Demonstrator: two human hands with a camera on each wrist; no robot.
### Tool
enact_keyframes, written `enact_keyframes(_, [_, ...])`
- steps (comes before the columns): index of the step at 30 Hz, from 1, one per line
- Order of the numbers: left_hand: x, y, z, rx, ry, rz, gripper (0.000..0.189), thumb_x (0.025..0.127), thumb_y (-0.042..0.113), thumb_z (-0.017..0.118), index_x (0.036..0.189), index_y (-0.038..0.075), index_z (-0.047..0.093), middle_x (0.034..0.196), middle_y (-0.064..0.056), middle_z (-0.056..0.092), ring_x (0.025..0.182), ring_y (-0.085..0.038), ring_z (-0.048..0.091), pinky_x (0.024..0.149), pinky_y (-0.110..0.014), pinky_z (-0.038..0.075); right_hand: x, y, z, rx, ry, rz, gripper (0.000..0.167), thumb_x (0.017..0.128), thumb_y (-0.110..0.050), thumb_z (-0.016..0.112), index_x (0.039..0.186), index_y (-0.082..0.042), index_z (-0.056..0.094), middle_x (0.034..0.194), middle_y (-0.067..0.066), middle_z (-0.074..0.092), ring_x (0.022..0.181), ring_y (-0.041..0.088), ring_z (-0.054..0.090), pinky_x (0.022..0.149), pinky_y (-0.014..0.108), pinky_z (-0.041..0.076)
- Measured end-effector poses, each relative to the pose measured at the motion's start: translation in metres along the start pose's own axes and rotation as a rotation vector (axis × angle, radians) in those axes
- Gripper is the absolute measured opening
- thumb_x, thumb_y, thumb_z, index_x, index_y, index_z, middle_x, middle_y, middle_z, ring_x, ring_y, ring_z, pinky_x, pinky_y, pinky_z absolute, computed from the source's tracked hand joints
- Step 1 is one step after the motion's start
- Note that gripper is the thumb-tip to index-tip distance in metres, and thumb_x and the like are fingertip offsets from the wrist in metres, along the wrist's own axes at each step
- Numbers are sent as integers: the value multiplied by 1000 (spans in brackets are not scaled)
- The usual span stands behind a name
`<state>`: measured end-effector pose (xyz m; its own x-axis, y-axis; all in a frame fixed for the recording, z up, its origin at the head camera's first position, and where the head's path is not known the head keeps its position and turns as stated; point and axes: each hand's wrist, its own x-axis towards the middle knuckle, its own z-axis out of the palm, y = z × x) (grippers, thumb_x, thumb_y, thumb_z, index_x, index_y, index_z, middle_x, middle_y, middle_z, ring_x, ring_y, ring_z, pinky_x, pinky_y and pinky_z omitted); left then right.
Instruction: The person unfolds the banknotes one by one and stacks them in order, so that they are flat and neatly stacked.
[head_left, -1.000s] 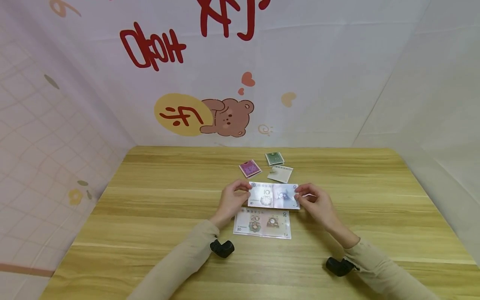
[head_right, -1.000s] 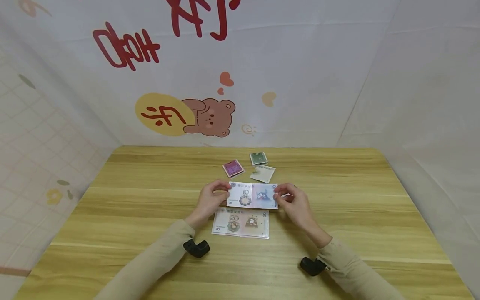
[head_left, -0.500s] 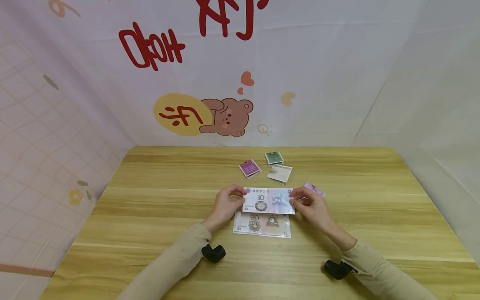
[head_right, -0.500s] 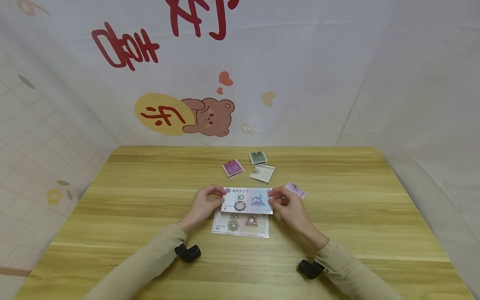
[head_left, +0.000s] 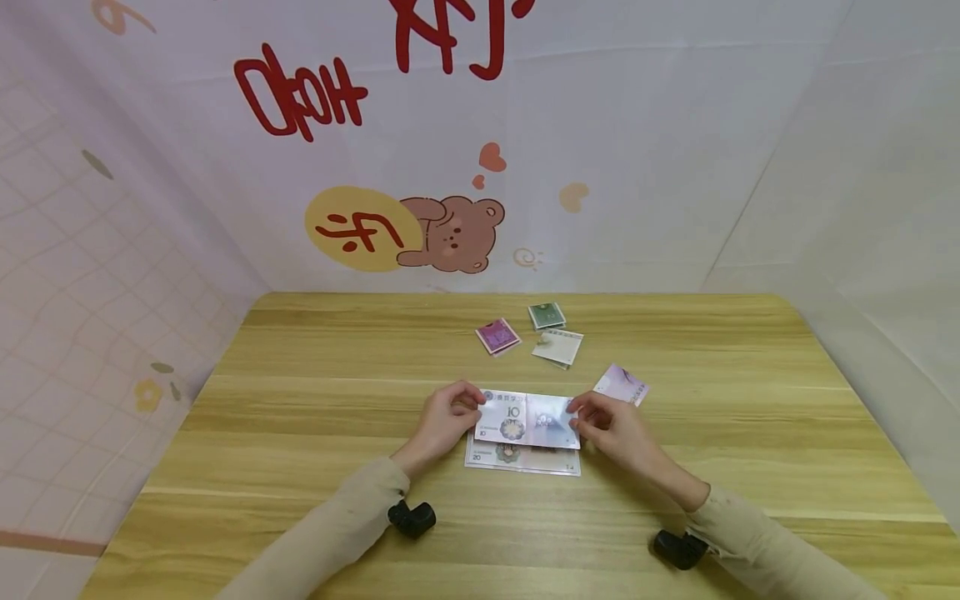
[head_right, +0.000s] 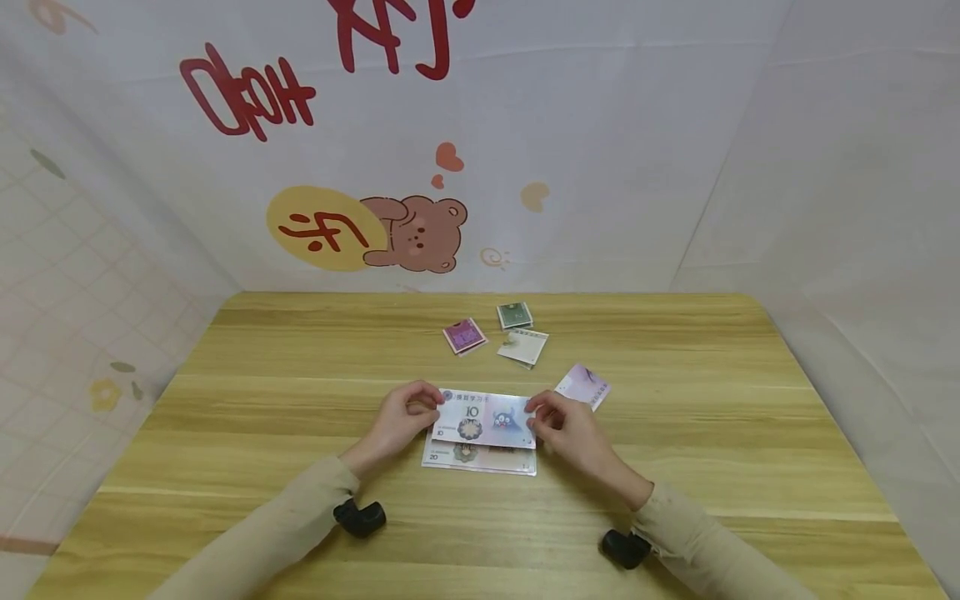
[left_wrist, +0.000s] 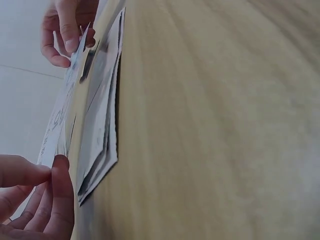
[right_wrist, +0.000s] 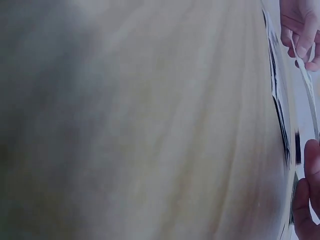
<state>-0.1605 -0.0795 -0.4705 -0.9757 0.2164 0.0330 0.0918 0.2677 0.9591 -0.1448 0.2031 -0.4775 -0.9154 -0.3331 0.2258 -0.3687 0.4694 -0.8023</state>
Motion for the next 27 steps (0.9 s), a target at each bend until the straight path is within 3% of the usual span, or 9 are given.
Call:
enact_keyframes(13, [-14, -4, -6, 116, -80, 62, 14, 80, -13, 65, 90, -4, 63, 84, -14, 63, 77, -18, 60, 71, -28, 52, -8, -3, 4, -11, -90, -40, 17, 83, 5, 70, 96, -6, 66, 73, -5, 57, 61, 6, 52, 52, 23, 46])
enact_keyframes(27, [-19, -5, -4, 164, -92, 93, 19, 77, -15, 61, 91, -3, 63, 90, -13, 65, 75, -20, 60, 67, -24, 50, -8, -1, 6, -77, -146, -39, 16, 82, 3, 69, 94, -7, 65, 72, -8, 56, 61, 4, 51, 54, 22, 45])
